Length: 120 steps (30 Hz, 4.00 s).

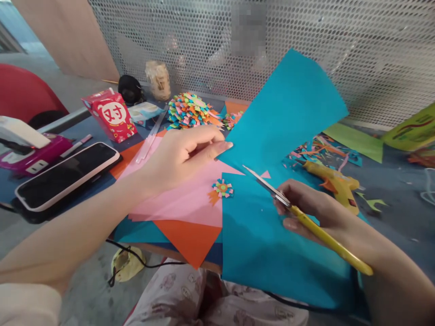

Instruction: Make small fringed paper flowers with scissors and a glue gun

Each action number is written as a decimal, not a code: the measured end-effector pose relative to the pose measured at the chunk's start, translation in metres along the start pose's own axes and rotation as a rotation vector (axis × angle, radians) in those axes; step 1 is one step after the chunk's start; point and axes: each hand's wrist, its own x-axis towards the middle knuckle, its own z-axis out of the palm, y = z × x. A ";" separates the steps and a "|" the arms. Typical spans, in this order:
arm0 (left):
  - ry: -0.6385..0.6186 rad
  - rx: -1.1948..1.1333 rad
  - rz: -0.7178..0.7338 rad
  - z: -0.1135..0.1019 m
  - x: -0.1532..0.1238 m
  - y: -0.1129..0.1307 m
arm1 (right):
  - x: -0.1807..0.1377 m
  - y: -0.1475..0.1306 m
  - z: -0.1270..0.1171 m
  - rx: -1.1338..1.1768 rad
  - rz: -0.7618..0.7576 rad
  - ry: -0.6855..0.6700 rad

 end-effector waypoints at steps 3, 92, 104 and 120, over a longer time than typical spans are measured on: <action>0.000 0.019 -0.001 0.000 -0.001 0.000 | 0.000 -0.001 0.000 0.001 0.013 -0.001; 0.107 -0.106 -0.141 0.009 -0.002 0.000 | 0.001 -0.004 0.001 0.013 -0.001 0.056; 0.320 -0.599 -0.380 0.049 -0.015 0.002 | 0.013 -0.016 0.018 -0.039 -0.017 0.240; 0.267 -0.600 -0.382 0.053 -0.019 0.018 | 0.008 -0.007 0.018 0.131 -0.046 0.196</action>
